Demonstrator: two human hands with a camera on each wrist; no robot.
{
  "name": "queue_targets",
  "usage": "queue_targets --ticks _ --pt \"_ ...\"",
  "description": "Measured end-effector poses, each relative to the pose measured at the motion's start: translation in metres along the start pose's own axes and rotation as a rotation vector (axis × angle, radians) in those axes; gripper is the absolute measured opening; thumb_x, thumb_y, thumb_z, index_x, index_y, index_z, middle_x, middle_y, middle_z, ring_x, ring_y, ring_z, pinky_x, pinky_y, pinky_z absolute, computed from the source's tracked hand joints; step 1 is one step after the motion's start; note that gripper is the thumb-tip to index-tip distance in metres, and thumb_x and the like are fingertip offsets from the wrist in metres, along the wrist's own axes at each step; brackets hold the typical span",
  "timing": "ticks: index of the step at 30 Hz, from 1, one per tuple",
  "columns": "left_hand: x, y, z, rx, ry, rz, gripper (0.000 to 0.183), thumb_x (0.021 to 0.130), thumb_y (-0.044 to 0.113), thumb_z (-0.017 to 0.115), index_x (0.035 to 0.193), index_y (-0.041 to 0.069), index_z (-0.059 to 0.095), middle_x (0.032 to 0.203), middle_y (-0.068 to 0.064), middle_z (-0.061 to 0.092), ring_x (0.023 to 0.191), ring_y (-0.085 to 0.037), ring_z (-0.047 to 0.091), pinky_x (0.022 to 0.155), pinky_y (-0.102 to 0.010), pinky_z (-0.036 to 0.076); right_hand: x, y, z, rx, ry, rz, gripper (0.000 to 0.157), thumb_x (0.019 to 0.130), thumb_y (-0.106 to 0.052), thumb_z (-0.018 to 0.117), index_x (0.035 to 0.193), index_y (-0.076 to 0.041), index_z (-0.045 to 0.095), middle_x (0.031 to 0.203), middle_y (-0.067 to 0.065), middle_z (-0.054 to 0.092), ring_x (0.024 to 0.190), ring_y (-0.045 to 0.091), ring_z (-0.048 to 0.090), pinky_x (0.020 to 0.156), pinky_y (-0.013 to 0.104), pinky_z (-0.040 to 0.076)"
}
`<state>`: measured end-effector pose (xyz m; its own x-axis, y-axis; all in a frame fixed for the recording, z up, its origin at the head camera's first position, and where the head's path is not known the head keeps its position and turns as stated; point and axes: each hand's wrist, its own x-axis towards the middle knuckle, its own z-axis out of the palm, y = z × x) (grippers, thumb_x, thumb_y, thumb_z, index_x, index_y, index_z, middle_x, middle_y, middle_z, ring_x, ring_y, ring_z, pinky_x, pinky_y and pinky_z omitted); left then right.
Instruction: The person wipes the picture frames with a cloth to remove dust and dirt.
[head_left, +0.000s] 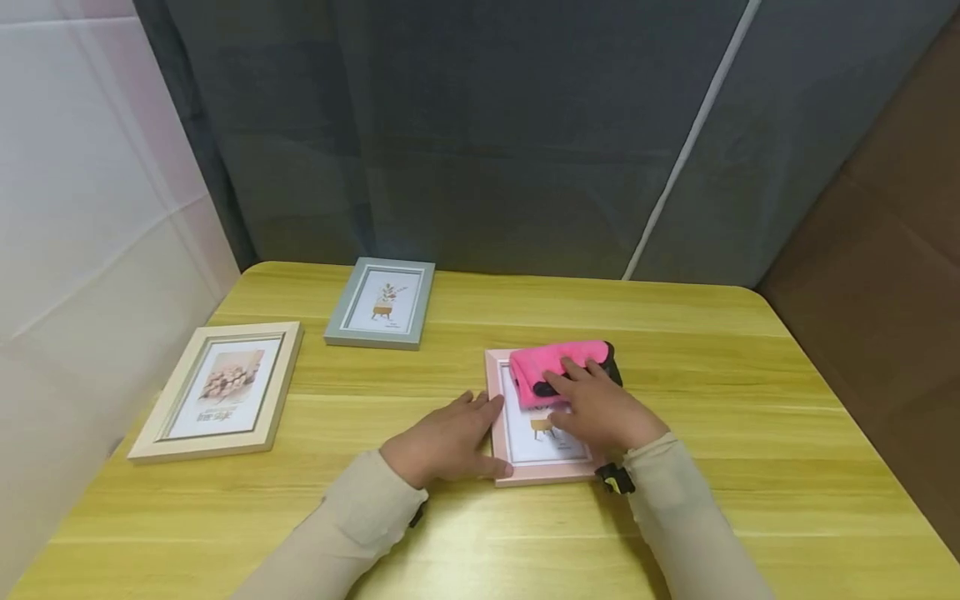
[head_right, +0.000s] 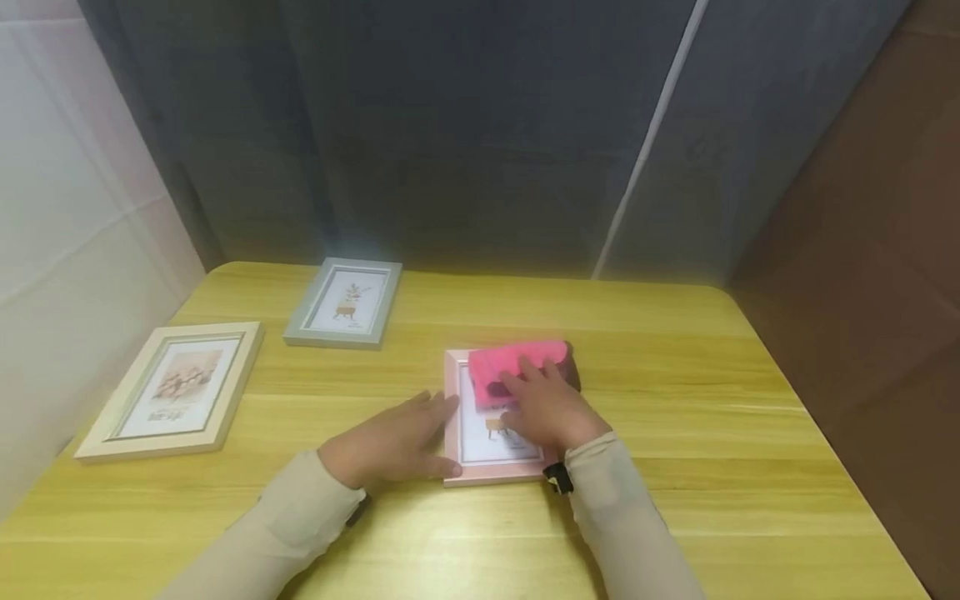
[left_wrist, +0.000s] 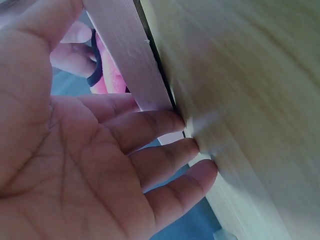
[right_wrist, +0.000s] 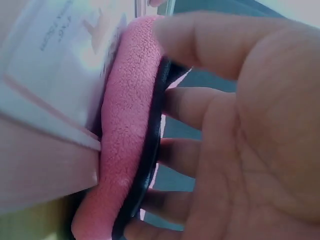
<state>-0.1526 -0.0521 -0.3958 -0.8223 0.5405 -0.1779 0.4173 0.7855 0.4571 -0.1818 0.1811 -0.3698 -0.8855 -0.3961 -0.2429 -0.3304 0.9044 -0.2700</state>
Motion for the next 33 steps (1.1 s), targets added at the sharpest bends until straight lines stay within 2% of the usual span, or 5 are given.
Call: queue_targets --ticks 8,14,20,28,33 --pt "0.000 0.000 -0.001 0.005 -0.014 -0.030 0.095 0.083 0.053 0.075 0.153 0.002 0.035 0.155 -0.019 0.036 0.144 -0.041 0.027 0.115 -0.050 0.027 0.026 0.003 -0.013 -0.108 0.094 -0.024 0.040 0.093 -0.010 0.069 0.132 -0.020 0.063 0.135 0.014 0.052 0.113 0.037 0.052 0.100 0.054 0.045" --pt "0.000 0.001 -0.001 0.003 -0.013 -0.027 0.095 0.083 0.052 0.075 0.153 0.002 0.035 0.155 -0.019 0.035 0.144 -0.041 0.027 0.114 -0.052 0.028 0.042 0.009 -0.031 -0.133 0.147 -0.042 0.018 0.095 -0.013 0.065 0.113 -0.016 0.069 0.106 0.009 0.065 0.089 0.027 0.059 0.090 0.048 0.050" --pt "-0.003 0.002 -0.002 0.019 -0.016 -0.031 0.095 0.083 0.052 0.076 0.153 0.003 0.035 0.155 -0.020 0.035 0.144 -0.041 0.028 0.113 -0.052 0.029 0.046 0.006 -0.038 -0.032 0.362 -0.027 0.013 0.095 -0.013 0.066 0.107 -0.009 0.067 0.093 0.011 0.067 0.083 0.030 0.061 0.084 0.048 0.051" --pt "-0.003 0.005 -0.004 0.007 -0.020 -0.026 0.093 0.084 0.051 0.075 0.153 0.004 0.036 0.154 -0.022 0.037 0.144 -0.041 0.029 0.114 -0.052 0.029 0.042 -0.015 -0.023 -0.161 -0.004 -0.005 0.060 0.095 -0.032 0.067 0.148 -0.012 0.049 0.150 0.019 0.043 0.136 0.041 0.041 0.111 0.055 0.033" --pt "0.000 0.003 -0.003 0.003 -0.023 -0.030 0.094 0.083 0.052 0.075 0.153 0.004 0.035 0.154 -0.021 0.036 0.144 -0.041 0.028 0.114 -0.051 0.029 0.036 -0.019 -0.021 -0.129 -0.035 -0.007 0.065 0.094 -0.032 0.066 0.152 -0.012 0.042 0.156 0.020 0.034 0.142 0.045 0.028 0.112 0.059 0.027"
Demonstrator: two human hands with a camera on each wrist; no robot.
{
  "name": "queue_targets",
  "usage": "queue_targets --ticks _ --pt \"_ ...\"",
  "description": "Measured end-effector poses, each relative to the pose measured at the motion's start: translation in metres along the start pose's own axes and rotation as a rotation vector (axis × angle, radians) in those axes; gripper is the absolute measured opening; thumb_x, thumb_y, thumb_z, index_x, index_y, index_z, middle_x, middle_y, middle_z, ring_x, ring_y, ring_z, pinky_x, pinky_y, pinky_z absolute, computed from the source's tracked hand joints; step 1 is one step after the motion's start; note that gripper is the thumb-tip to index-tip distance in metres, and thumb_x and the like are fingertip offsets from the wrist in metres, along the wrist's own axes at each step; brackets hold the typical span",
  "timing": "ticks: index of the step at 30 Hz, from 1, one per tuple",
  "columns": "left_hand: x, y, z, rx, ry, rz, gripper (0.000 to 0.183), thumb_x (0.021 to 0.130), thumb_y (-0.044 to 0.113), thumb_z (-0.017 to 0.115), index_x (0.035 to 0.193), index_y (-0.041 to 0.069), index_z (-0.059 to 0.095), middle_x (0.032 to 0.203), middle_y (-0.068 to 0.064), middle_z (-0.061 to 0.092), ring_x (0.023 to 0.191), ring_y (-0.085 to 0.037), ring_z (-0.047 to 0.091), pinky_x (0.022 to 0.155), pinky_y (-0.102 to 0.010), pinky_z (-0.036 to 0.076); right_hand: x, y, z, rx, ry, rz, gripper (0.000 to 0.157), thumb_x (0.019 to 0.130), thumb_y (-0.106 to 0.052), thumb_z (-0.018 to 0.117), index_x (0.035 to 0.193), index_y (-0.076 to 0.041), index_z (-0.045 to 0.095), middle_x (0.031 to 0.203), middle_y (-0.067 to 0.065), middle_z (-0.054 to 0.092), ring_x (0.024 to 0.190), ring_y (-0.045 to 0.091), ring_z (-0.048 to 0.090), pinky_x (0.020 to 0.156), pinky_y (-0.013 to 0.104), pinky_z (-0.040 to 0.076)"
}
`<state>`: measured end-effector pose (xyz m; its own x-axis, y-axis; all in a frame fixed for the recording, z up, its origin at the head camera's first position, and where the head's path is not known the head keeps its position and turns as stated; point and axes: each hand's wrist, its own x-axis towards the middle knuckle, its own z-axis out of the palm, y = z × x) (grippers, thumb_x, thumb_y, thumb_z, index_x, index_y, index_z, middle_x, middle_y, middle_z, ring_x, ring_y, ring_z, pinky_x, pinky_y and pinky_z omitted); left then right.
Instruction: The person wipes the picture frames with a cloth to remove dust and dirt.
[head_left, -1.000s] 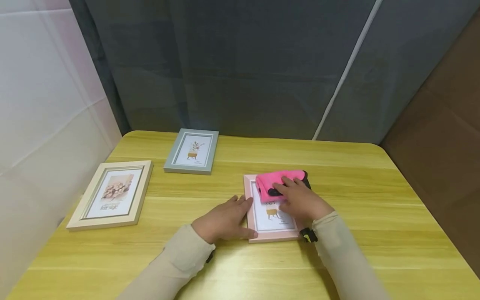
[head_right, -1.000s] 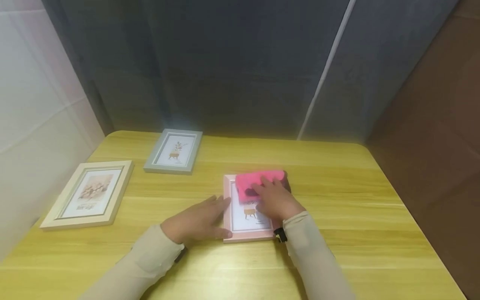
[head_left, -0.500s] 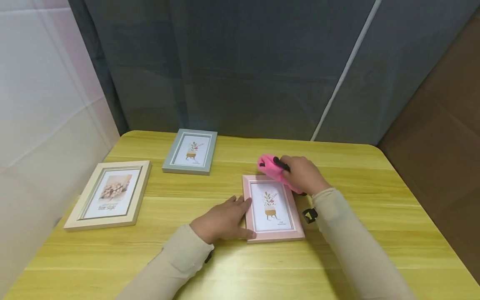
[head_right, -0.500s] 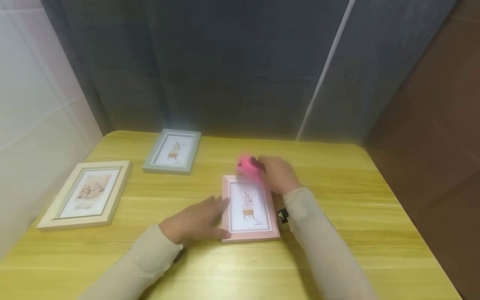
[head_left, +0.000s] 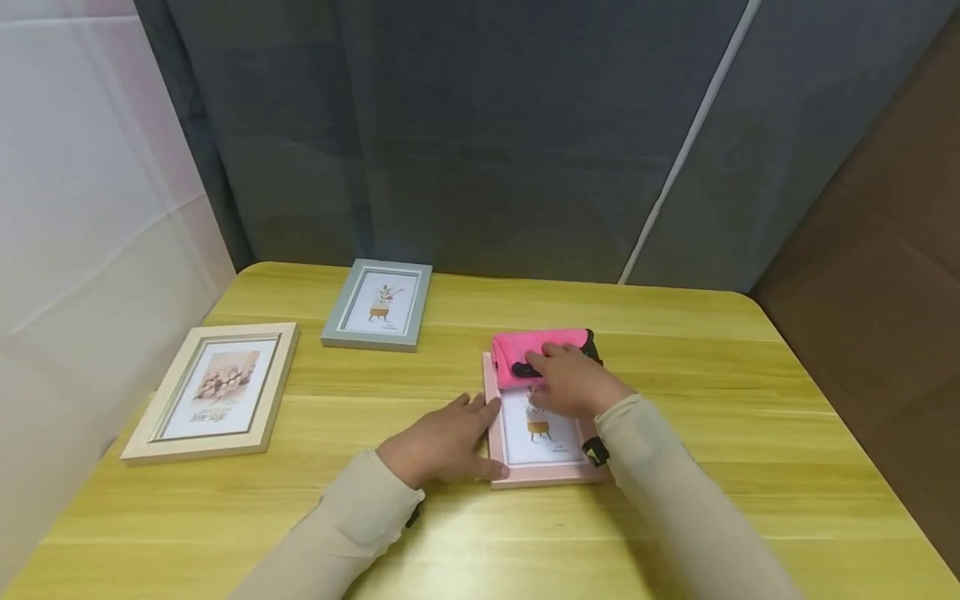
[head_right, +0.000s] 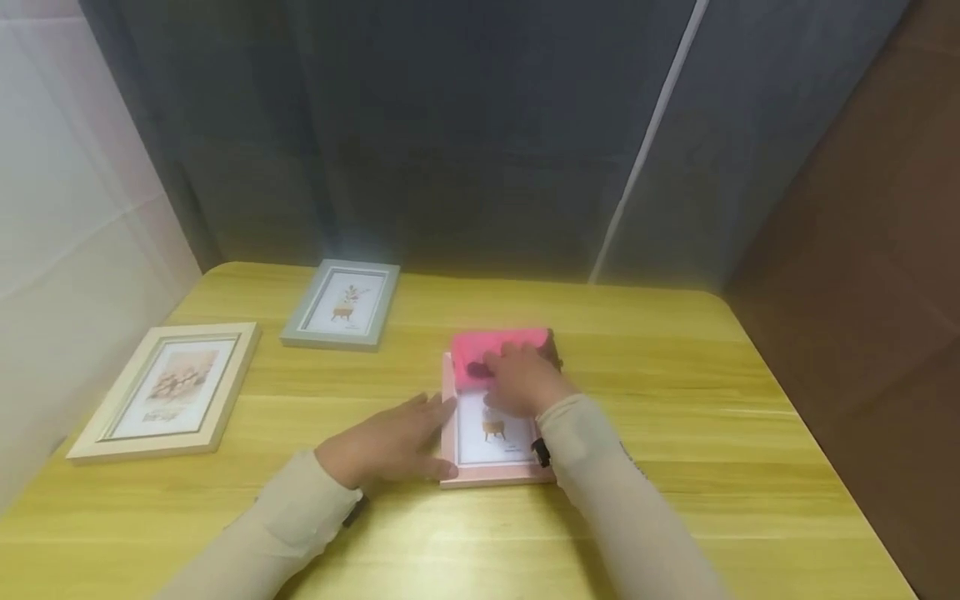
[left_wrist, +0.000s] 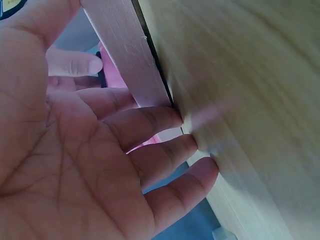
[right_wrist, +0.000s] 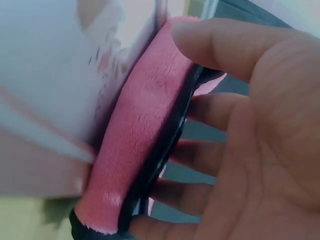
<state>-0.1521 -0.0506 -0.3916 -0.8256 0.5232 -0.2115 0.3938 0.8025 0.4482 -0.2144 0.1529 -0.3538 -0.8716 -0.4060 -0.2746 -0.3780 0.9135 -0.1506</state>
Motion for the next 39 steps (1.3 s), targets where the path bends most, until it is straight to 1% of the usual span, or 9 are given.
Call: queue_targets --ticks 3,6,14,18,22,25,30,33,39 --pt "0.001 -0.002 0.001 0.001 -0.002 0.002 0.095 0.083 0.052 0.075 0.154 0.004 0.034 0.154 -0.021 0.036 0.144 -0.041 0.028 0.114 -0.052 0.029 0.003 -0.001 0.002 0.008 0.044 -0.034 0.061 0.092 -0.028 0.065 0.148 -0.012 0.048 0.150 0.019 0.041 0.133 0.043 0.039 0.109 0.057 0.034" --pt "0.001 -0.002 0.001 0.003 -0.006 0.002 0.095 0.084 0.052 0.075 0.154 0.004 0.033 0.155 -0.020 0.036 0.144 -0.041 0.027 0.114 -0.052 0.028 0.007 -0.003 0.004 0.030 0.071 -0.078 0.059 0.091 -0.027 0.064 0.146 -0.011 0.051 0.146 0.017 0.045 0.126 0.040 0.042 0.106 0.055 0.038" --pt "0.001 -0.003 0.001 0.030 0.014 0.054 0.094 0.085 0.051 0.074 0.153 0.002 0.033 0.157 -0.017 0.033 0.145 -0.039 0.025 0.114 -0.049 0.030 0.013 -0.016 0.008 0.110 0.034 -0.168 0.065 0.093 -0.033 0.060 0.152 -0.013 0.042 0.155 0.018 0.033 0.139 0.043 0.027 0.111 0.058 0.029" --pt "0.001 -0.003 0.002 0.032 0.013 0.052 0.095 0.085 0.051 0.074 0.153 -0.001 0.033 0.157 -0.018 0.033 0.145 -0.039 0.025 0.114 -0.049 0.030 0.010 -0.020 0.009 0.072 0.005 -0.131 0.064 0.095 -0.034 0.057 0.154 -0.016 0.038 0.160 0.016 0.027 0.145 0.041 0.020 0.114 0.057 0.024" --pt "0.000 -0.002 0.002 0.033 0.007 0.026 0.095 0.085 0.052 0.074 0.152 -0.002 0.034 0.156 -0.018 0.035 0.145 -0.040 0.026 0.114 -0.050 0.030 0.007 -0.021 0.007 0.039 -0.014 -0.045 0.063 0.097 -0.037 0.056 0.153 -0.016 0.040 0.161 0.014 0.026 0.147 0.040 0.019 0.116 0.056 0.021" --pt "-0.001 -0.002 0.002 0.027 0.000 0.002 0.095 0.084 0.052 0.075 0.152 0.000 0.035 0.155 -0.017 0.036 0.144 -0.041 0.028 0.114 -0.051 0.029 0.002 -0.017 0.003 0.017 -0.005 0.031 0.061 0.097 -0.039 0.057 0.151 -0.014 0.044 0.158 0.016 0.031 0.145 0.042 0.024 0.114 0.058 0.024" --pt "-0.001 -0.001 0.002 0.010 -0.003 -0.013 0.094 0.084 0.052 0.075 0.153 0.004 0.035 0.155 -0.017 0.036 0.144 -0.040 0.028 0.114 -0.052 0.029 -0.002 -0.004 -0.004 0.009 0.020 0.122 0.055 0.096 -0.038 0.061 0.145 -0.015 0.052 0.149 0.015 0.043 0.132 0.042 0.041 0.106 0.061 0.036" --pt "0.000 -0.001 0.002 -0.001 -0.004 -0.006 0.093 0.084 0.051 0.075 0.153 0.004 0.035 0.155 -0.018 0.036 0.144 -0.039 0.028 0.114 -0.051 0.028 -0.001 0.000 -0.003 0.020 0.032 0.115 0.053 0.096 -0.037 0.062 0.143 -0.015 0.054 0.144 0.015 0.047 0.126 0.041 0.046 0.103 0.060 0.039" --pt "0.002 -0.002 0.001 -0.019 -0.014 0.018 0.092 0.085 0.049 0.075 0.153 0.002 0.034 0.154 -0.018 0.038 0.143 -0.038 0.031 0.115 -0.047 0.029 0.008 -0.007 0.006 0.012 0.111 0.006 0.051 0.096 -0.034 0.060 0.139 -0.008 0.056 0.140 0.016 0.050 0.124 0.040 0.047 0.105 0.055 0.039"
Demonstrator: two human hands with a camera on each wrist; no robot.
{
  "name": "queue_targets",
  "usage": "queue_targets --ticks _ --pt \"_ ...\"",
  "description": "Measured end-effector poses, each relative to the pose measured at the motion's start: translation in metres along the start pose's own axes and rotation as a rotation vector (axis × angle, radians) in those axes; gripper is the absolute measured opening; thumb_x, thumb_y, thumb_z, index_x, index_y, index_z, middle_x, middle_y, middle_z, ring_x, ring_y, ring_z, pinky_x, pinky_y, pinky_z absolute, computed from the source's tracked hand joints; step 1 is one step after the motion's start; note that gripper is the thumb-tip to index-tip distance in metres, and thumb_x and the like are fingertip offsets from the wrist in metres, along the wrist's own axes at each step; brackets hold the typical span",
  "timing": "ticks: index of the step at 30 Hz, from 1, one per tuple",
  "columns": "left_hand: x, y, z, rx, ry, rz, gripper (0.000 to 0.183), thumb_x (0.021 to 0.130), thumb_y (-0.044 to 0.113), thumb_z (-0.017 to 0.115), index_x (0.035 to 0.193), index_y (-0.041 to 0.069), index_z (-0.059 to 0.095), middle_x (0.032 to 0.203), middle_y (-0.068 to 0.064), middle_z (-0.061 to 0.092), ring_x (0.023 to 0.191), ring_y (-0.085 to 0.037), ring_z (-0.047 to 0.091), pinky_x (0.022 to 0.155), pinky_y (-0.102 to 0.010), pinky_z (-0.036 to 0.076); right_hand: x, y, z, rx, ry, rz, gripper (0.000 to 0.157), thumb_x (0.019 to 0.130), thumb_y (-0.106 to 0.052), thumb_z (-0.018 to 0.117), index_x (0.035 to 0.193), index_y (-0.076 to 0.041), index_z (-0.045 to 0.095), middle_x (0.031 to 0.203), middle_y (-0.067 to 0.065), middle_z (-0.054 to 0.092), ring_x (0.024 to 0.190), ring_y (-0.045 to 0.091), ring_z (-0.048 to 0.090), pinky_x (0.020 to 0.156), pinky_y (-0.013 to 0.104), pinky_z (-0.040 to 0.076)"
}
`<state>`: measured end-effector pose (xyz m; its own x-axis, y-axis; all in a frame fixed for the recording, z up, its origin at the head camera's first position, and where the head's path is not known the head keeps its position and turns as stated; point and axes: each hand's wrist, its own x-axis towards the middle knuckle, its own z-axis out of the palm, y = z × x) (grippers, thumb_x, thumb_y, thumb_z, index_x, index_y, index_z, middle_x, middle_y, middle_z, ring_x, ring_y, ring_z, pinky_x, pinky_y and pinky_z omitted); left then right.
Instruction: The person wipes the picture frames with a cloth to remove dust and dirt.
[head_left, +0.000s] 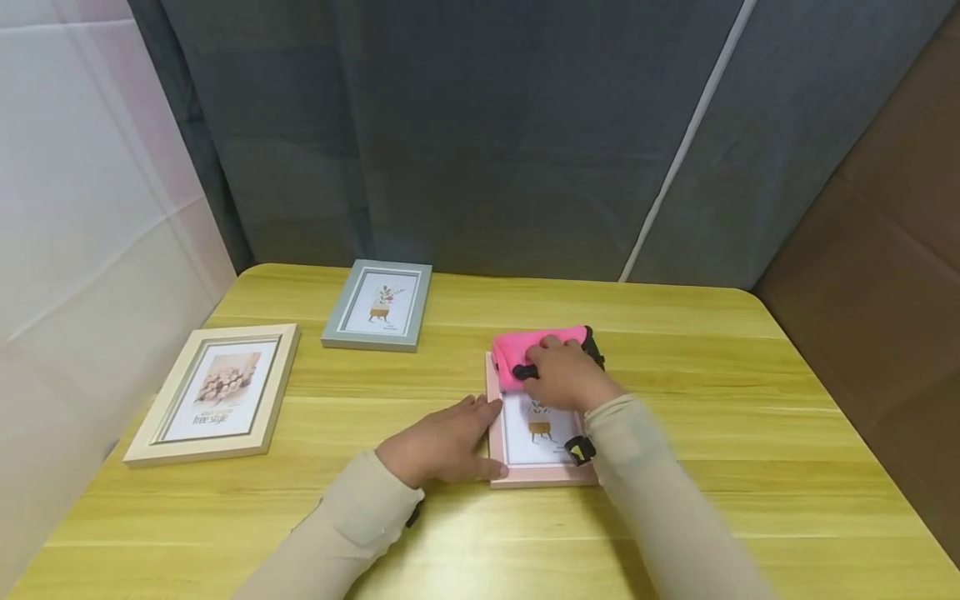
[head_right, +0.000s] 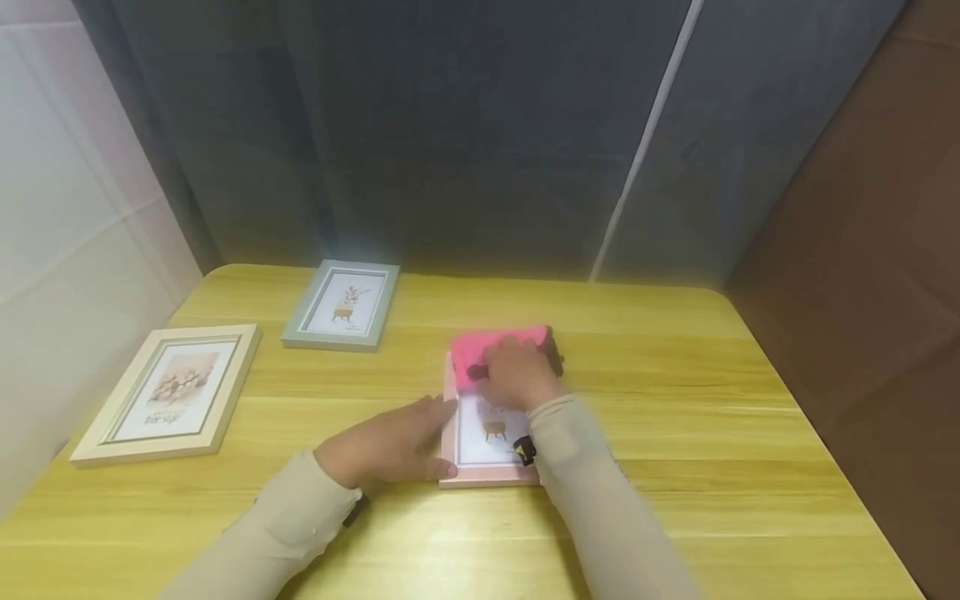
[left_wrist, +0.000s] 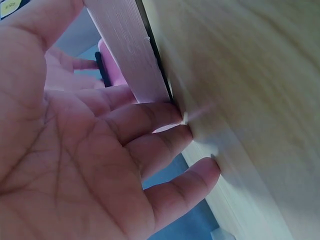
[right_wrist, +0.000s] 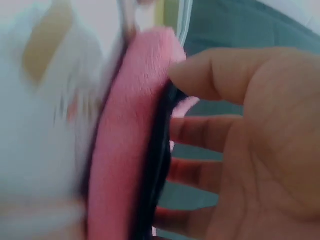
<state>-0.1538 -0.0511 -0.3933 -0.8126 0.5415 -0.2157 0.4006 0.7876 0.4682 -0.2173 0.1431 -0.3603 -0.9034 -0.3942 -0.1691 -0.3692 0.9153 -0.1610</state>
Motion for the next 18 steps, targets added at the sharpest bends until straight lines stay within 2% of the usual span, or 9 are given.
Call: queue_targets --ticks 5,8,14,18 --pt "0.001 0.000 -0.001 -0.002 0.006 0.041 0.094 0.085 0.045 0.077 0.154 0.000 0.031 0.156 -0.016 0.035 0.143 -0.033 0.032 0.114 -0.045 0.030 0.006 -0.021 0.004 0.032 -0.004 -0.117 0.055 0.097 -0.033 0.058 0.144 -0.005 0.051 0.144 0.018 0.047 0.131 0.038 0.041 0.112 0.051 0.030" --pt "0.002 -0.001 -0.002 0.004 0.015 0.061 0.095 0.085 0.045 0.077 0.154 -0.001 0.030 0.156 -0.018 0.033 0.143 -0.031 0.033 0.115 -0.043 0.030 0.006 -0.029 0.004 0.030 -0.015 -0.134 0.055 0.097 -0.031 0.058 0.146 -0.006 0.050 0.148 0.016 0.045 0.135 0.036 0.037 0.114 0.049 0.027" --pt "0.001 -0.001 -0.002 0.013 0.014 0.044 0.095 0.084 0.047 0.077 0.154 0.000 0.031 0.157 -0.017 0.033 0.144 -0.031 0.031 0.115 -0.044 0.030 0.001 -0.025 0.001 0.016 -0.022 -0.061 0.051 0.098 -0.029 0.058 0.145 -0.011 0.052 0.151 0.013 0.043 0.140 0.035 0.035 0.115 0.049 0.027" --pt "0.000 -0.001 0.000 0.021 0.004 0.013 0.093 0.084 0.049 0.076 0.153 0.002 0.034 0.155 -0.018 0.036 0.144 -0.034 0.031 0.114 -0.046 0.030 -0.005 -0.013 -0.002 0.022 -0.027 0.024 0.049 0.097 -0.029 0.060 0.143 -0.011 0.055 0.150 0.014 0.044 0.137 0.037 0.040 0.111 0.053 0.033"
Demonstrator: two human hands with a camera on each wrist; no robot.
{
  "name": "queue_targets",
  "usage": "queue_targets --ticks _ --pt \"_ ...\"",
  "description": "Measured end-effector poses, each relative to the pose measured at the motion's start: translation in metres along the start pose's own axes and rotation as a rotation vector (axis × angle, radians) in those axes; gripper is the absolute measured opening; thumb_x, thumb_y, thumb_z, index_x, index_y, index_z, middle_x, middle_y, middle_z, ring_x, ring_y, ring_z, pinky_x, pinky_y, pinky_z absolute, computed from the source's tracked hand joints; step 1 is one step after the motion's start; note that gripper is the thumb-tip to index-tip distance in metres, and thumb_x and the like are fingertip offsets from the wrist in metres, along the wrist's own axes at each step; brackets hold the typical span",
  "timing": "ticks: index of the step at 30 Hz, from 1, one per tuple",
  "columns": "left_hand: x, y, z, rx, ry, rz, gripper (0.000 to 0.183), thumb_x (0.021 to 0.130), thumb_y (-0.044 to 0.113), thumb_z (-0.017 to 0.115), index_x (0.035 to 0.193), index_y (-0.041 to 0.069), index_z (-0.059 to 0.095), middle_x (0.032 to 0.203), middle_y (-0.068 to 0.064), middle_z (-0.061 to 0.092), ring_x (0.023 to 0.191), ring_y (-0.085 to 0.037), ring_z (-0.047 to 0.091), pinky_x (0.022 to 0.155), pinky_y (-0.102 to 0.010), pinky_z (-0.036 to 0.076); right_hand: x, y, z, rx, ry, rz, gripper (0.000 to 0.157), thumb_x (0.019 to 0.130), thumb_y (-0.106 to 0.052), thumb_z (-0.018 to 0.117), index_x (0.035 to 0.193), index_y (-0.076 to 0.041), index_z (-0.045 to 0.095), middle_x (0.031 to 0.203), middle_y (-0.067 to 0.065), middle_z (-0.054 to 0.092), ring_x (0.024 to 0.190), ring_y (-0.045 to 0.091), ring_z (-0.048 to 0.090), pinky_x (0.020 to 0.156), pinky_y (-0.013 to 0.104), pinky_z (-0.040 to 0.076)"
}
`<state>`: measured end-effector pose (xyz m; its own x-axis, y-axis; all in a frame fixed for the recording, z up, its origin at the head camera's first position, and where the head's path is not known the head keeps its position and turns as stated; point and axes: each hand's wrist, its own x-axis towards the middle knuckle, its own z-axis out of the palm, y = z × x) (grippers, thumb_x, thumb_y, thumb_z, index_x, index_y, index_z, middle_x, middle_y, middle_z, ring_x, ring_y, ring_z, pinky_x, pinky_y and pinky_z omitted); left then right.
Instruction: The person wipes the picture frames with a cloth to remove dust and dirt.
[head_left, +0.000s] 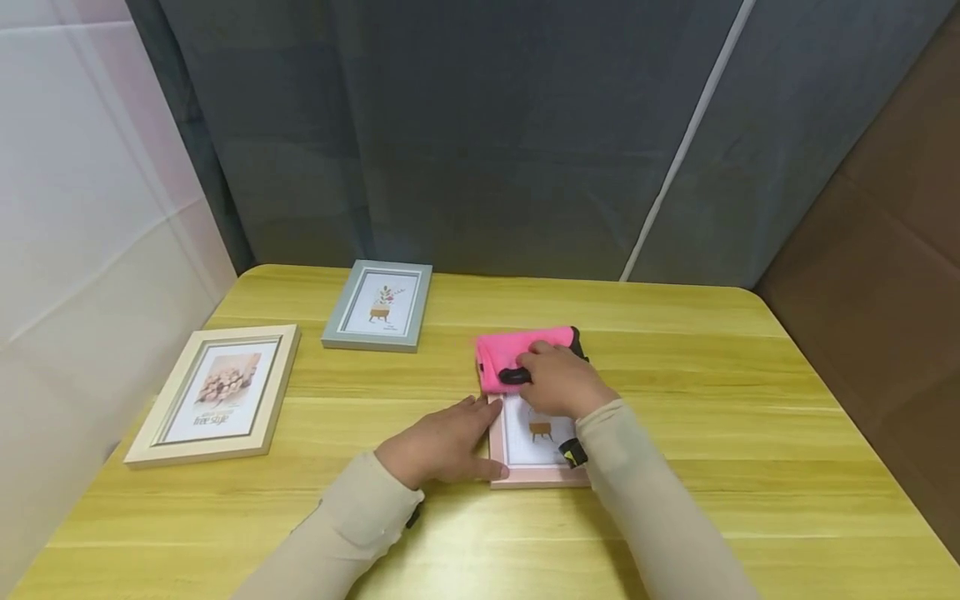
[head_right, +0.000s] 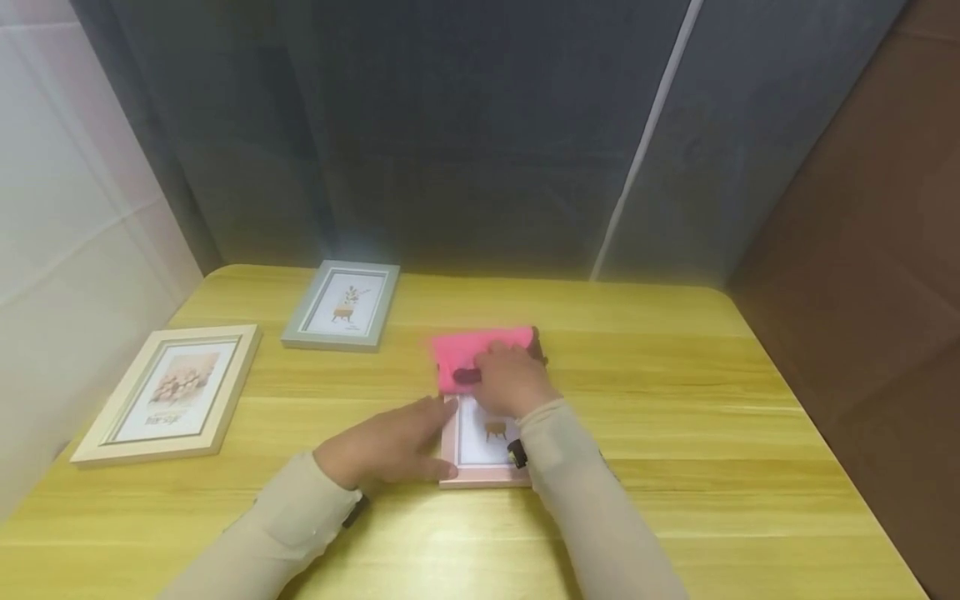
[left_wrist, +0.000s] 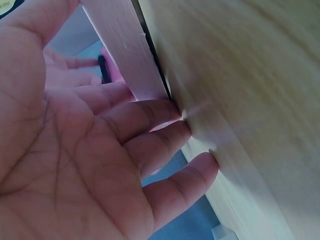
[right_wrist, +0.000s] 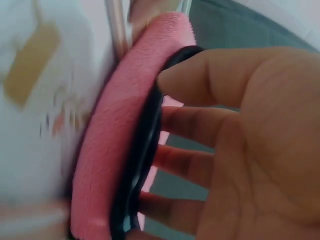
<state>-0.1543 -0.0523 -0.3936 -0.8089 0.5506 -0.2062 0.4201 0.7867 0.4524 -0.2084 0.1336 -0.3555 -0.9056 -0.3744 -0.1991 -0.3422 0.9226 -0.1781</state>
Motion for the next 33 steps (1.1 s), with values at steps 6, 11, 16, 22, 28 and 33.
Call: queue_targets --ticks 6,11,16,22,28,33 --pt "-0.001 0.000 0.001 0.011 -0.002 -0.014 0.092 0.084 0.051 0.075 0.152 0.002 0.036 0.154 -0.019 0.038 0.143 -0.036 0.032 0.115 -0.046 0.029 -0.004 0.018 -0.005 0.010 0.006 0.104 0.046 0.095 -0.027 0.063 0.137 -0.010 0.059 0.141 0.015 0.050 0.123 0.039 0.051 0.103 0.057 0.041" --pt "-0.002 0.001 -0.001 0.004 -0.011 -0.010 0.092 0.084 0.051 0.075 0.153 0.003 0.036 0.154 -0.018 0.038 0.143 -0.035 0.032 0.115 -0.045 0.028 0.000 0.016 0.001 0.003 0.039 0.063 0.041 0.094 -0.026 0.063 0.131 -0.009 0.063 0.132 0.015 0.055 0.110 0.038 0.053 0.098 0.055 0.045" --pt "-0.001 -0.001 -0.002 -0.003 -0.002 0.007 0.093 0.084 0.050 0.076 0.153 0.002 0.035 0.155 -0.016 0.037 0.143 -0.036 0.033 0.115 -0.045 0.029 0.003 0.000 0.005 0.014 0.060 -0.022 0.043 0.095 -0.028 0.062 0.133 -0.008 0.062 0.133 0.015 0.055 0.113 0.038 0.051 0.100 0.052 0.043" --pt "0.001 -0.001 -0.002 -0.020 0.022 0.050 0.095 0.083 0.046 0.078 0.154 0.002 0.032 0.155 -0.016 0.036 0.141 -0.030 0.037 0.113 -0.043 0.032 0.006 -0.016 0.008 0.064 0.038 -0.138 0.053 0.097 -0.031 0.060 0.145 -0.011 0.051 0.146 0.015 0.047 0.131 0.039 0.041 0.110 0.052 0.033" --pt "0.001 -0.001 -0.002 -0.020 0.024 0.059 0.095 0.084 0.046 0.077 0.155 0.003 0.030 0.155 -0.016 0.037 0.141 -0.031 0.037 0.113 -0.043 0.032 0.003 -0.017 0.009 0.054 0.029 -0.093 0.054 0.096 -0.025 0.060 0.149 -0.019 0.048 0.154 0.011 0.039 0.139 0.040 0.032 0.113 0.055 0.029" --pt "-0.001 0.001 -0.002 -0.012 0.010 0.030 0.093 0.084 0.047 0.077 0.153 0.001 0.034 0.155 -0.017 0.036 0.143 -0.032 0.034 0.114 -0.044 0.031 0.000 -0.011 0.006 -0.010 0.024 -0.042 0.050 0.098 -0.026 0.059 0.147 -0.018 0.051 0.152 0.011 0.043 0.137 0.040 0.037 0.111 0.056 0.032"
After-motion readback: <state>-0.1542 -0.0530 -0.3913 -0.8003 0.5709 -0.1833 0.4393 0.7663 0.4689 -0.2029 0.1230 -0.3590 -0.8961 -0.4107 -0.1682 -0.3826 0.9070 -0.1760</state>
